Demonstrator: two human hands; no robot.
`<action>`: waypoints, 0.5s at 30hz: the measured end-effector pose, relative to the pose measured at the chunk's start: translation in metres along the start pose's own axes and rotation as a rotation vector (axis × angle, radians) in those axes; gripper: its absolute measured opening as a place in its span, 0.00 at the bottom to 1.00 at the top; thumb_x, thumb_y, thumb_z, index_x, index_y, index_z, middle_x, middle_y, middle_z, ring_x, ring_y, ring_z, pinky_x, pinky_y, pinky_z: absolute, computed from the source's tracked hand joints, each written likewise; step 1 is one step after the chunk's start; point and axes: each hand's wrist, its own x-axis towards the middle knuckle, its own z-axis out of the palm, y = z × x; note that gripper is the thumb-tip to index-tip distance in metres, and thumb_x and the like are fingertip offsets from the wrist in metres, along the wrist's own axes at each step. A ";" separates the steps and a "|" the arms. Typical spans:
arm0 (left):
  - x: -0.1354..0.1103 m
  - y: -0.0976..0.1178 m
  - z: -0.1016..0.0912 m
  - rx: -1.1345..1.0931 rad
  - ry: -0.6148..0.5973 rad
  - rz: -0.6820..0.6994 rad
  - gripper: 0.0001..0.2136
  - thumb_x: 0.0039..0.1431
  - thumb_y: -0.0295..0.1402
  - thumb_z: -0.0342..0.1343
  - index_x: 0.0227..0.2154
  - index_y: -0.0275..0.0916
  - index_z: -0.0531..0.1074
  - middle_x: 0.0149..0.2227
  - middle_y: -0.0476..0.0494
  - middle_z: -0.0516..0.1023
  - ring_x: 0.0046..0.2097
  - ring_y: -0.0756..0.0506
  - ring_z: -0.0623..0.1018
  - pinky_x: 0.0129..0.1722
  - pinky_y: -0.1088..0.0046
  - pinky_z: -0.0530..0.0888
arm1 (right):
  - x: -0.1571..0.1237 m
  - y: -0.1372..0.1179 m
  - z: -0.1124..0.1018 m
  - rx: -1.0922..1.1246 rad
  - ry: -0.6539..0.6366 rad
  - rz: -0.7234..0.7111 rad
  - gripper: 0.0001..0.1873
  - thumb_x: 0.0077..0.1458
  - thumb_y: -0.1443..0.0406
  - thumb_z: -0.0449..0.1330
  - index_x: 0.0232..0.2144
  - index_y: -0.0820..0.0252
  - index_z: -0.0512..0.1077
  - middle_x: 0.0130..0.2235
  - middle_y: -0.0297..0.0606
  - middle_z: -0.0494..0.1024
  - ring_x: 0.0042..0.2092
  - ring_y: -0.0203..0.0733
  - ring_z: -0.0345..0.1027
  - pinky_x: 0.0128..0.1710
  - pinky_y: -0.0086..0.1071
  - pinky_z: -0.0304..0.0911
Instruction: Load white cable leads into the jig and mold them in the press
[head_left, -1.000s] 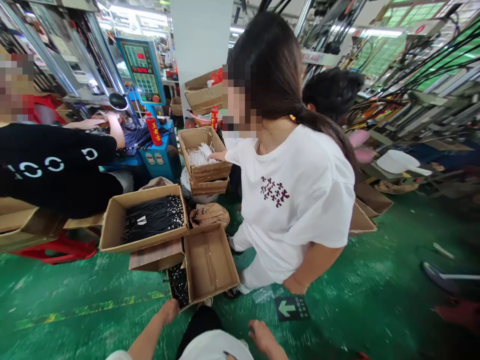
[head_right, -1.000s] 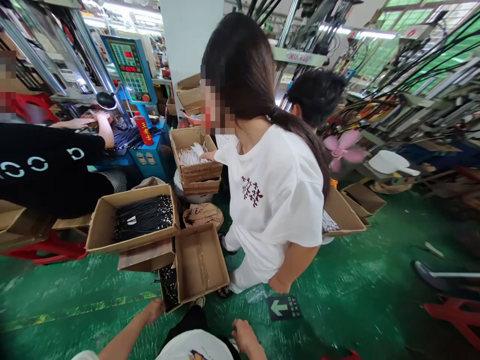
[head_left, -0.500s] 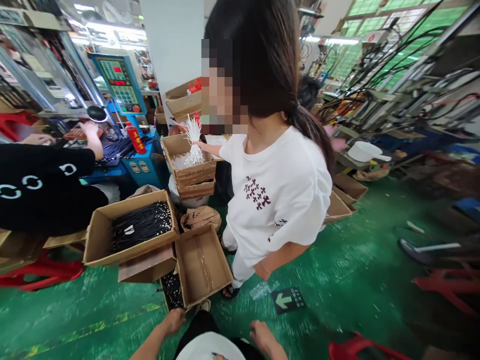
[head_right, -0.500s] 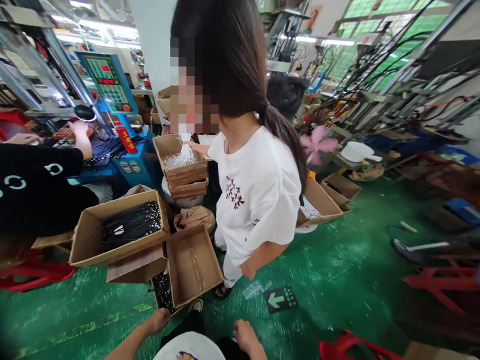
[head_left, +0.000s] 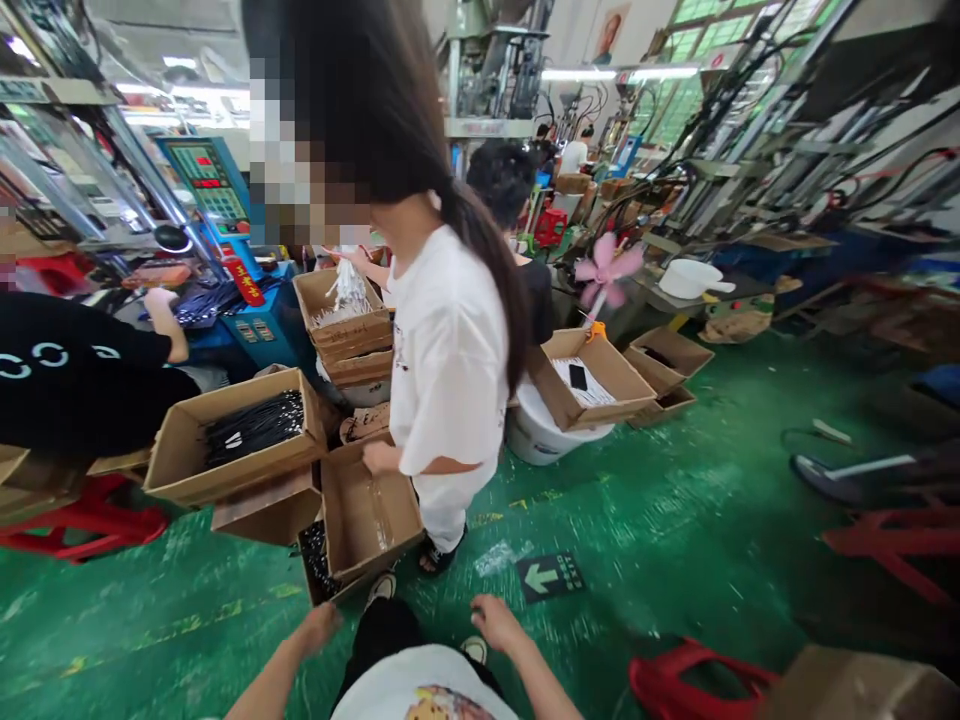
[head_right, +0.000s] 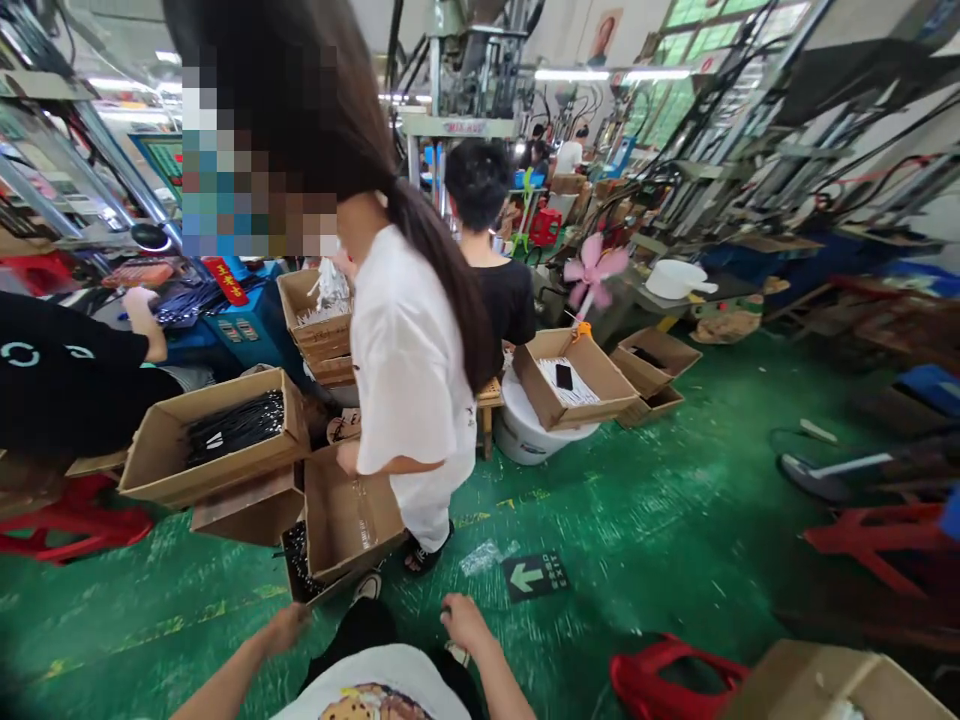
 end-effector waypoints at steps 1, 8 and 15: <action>-0.003 0.018 0.013 0.028 -0.028 0.013 0.16 0.64 0.42 0.57 0.49 0.36 0.72 0.49 0.42 0.74 0.49 0.42 0.76 0.49 0.59 0.76 | -0.009 0.020 -0.005 0.017 0.017 0.025 0.17 0.58 0.71 0.56 0.49 0.61 0.76 0.51 0.47 0.79 0.55 0.45 0.72 0.56 0.35 0.60; -0.002 0.108 0.041 0.113 -0.066 0.095 0.16 0.64 0.41 0.58 0.49 0.37 0.72 0.50 0.42 0.74 0.52 0.41 0.75 0.51 0.59 0.75 | -0.053 0.101 -0.018 0.129 0.071 0.106 0.15 0.56 0.71 0.55 0.43 0.60 0.78 0.42 0.43 0.82 0.45 0.43 0.76 0.48 0.32 0.64; 0.021 0.162 0.029 0.104 -0.041 0.034 0.16 0.64 0.41 0.57 0.48 0.35 0.72 0.49 0.42 0.74 0.50 0.41 0.76 0.49 0.59 0.76 | -0.049 0.132 -0.031 0.238 0.081 0.075 0.16 0.54 0.66 0.57 0.43 0.57 0.78 0.37 0.40 0.82 0.40 0.42 0.77 0.42 0.30 0.67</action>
